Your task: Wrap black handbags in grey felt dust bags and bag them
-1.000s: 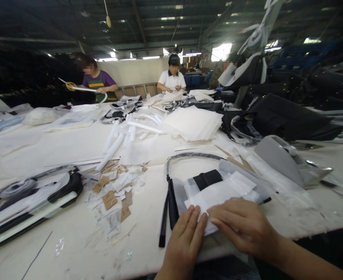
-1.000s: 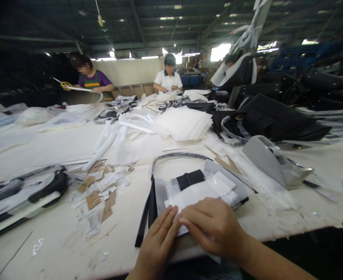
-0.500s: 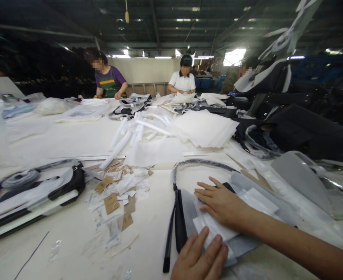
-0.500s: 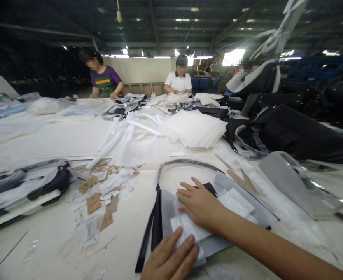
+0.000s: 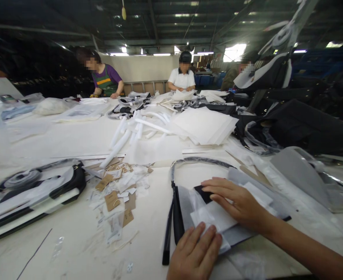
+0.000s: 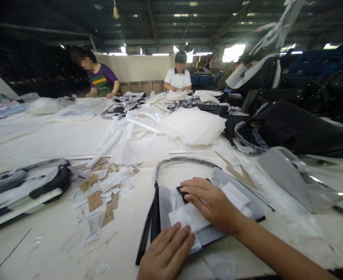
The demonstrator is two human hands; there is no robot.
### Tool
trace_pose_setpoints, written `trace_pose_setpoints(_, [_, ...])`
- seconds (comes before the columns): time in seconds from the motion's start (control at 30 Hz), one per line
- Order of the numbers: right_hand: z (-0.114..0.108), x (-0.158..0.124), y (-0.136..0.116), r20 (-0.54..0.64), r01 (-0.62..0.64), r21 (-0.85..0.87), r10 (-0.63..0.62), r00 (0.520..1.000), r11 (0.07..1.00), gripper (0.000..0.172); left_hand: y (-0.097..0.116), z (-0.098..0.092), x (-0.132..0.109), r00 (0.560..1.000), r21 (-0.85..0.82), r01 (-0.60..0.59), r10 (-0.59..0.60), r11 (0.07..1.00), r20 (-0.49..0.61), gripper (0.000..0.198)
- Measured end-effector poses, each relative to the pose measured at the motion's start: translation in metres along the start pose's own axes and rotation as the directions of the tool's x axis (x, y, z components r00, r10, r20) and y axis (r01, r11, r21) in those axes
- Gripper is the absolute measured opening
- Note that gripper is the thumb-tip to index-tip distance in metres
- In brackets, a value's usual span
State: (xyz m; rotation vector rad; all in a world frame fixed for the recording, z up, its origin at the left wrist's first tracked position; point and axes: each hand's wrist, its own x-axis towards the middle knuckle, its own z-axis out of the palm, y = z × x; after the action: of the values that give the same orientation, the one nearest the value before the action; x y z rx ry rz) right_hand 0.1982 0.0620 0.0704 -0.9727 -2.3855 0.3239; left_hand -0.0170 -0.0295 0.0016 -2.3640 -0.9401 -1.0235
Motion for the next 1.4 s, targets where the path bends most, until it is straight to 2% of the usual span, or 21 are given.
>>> trace_pose_setpoints(0.03, [-0.01,-0.021,-0.004,-0.102,0.012,-0.006,-0.012,0.995,1.0,0.028,-0.001,0.0,-0.001,1.0,-0.028,0.008,-0.008,1.0,0.028,0.039])
trace_pose_setpoints(0.1, [-0.026,-0.067,-0.013,-0.176,0.046,-0.038,-0.052,0.983,0.998,0.029,-0.003,0.0,-0.002,0.997,-0.088,0.05,-0.044,0.995,0.067,0.039])
trace_pose_setpoints(0.2, [-0.03,-0.126,-0.02,-0.068,0.06,-0.131,-0.069,0.995,0.99,0.036,-0.005,0.004,-0.002,0.993,-0.159,0.102,-0.09,0.982,0.083,0.036])
trace_pose_setpoints(0.3, [-0.01,-0.152,-0.018,0.049,0.048,-0.19,-0.039,0.998,0.981,0.045,-0.007,0.005,0.002,0.99,-0.186,0.102,-0.082,0.977,0.114,0.036])
trace_pose_setpoints(0.37, [0.008,-0.152,-0.015,0.056,0.039,-0.194,-0.028,0.998,0.98,0.05,-0.008,0.003,0.005,0.988,-0.19,0.099,-0.073,0.977,0.136,0.037])
trace_pose_setpoints(0.5, [0.034,-0.138,-0.016,-0.123,-0.088,-0.125,0.073,0.99,0.988,0.065,-0.011,0.0,0.01,0.988,-0.204,0.096,-0.069,0.974,0.135,0.037])
trace_pose_setpoints(0.63, [0.047,-0.134,-0.029,-0.279,-0.283,0.039,0.282,0.918,0.958,0.057,-0.016,0.0,0.012,0.986,-0.227,0.108,-0.075,0.968,0.15,0.037])
trace_pose_setpoints(0.7, [0.05,-0.138,-0.038,-0.29,-0.387,0.12,0.405,0.867,0.914,0.052,-0.017,0.0,0.013,0.983,-0.243,0.13,-0.093,0.961,0.161,0.039])
trace_pose_setpoints(0.77, [0.051,-0.144,-0.046,-0.252,-0.462,0.245,0.516,0.819,0.852,0.05,-0.017,0.0,0.014,0.977,-0.256,0.159,-0.116,0.954,0.176,0.041])
trace_pose_setpoints(0.87, [0.052,-0.151,-0.06,-0.173,-0.452,0.489,0.59,0.788,0.746,0.053,-0.017,-0.001,0.015,0.971,-0.27,0.186,-0.135,0.945,0.198,0.045])
trace_pose_setpoints(0.93, [0.055,-0.151,-0.068,-0.16,-0.42,0.585,0.607,0.778,0.693,0.06,-0.017,-0.002,0.016,0.971,-0.28,0.186,-0.133,0.942,0.198,0.046])
trace_pose_setpoints(1.0, [0.058,-0.146,-0.073,-0.198,-0.432,0.578,0.633,0.749,0.692,0.07,-0.018,-0.004,0.019,0.971,-0.285,0.189,-0.135,0.94,0.198,0.045])
trace_pose_setpoints(1.07, [0.062,-0.14,-0.077,-0.262,-0.477,0.495,0.648,0.715,0.726,0.072,-0.019,-0.006,0.022,0.97,-0.289,0.196,-0.141,0.937,0.199,0.045])
trace_pose_setpoints(1.13, [0.064,-0.134,-0.079,-0.351,-0.485,0.375,0.605,0.714,0.79,0.06,-0.022,-0.008,0.027,0.967,-0.29,0.209,-0.152,0.934,0.206,0.047])
trace_pose_setpoints(1.17, [0.064,-0.132,-0.08,-0.402,-0.448,0.302,0.539,0.74,0.841,0.051,-0.023,-0.009,0.029,0.965,-0.29,0.214,-0.156,0.933,0.211,0.048])
trace_pose_setpoints(1.23, [0.062,-0.128,-0.081,-0.463,-0.287,0.13,0.314,0.829,0.949,0.034,-0.028,-0.012,0.034,0.96,-0.288,0.225,-0.161,0.931,0.23,0.051])
trace_pose_setpoints(1.3, [0.058,-0.125,-0.083,-0.442,-0.076,-0.026,0.056,0.895,0.997,0.027,-0.032,-0.015,0.039,0.955,-0.286,0.231,-0.161,0.93,0.249,0.055])
trace_pose_setpoints(1.33, [0.056,-0.123,-0.085,-0.411,0.01,-0.079,-0.041,0.911,0.997,0.026,-0.033,-0.017,0.041,0.953,-0.284,0.233,-0.16,0.93,0.256,0.056])
trace_pose_setpoints(1.4, [0.055,-0.12,-0.088,-0.356,0.108,-0.141,-0.152,0.922,0.984,0.026,-0.035,-0.019,0.045,0.951,-0.282,0.233,-0.159,0.931,0.264,0.057])
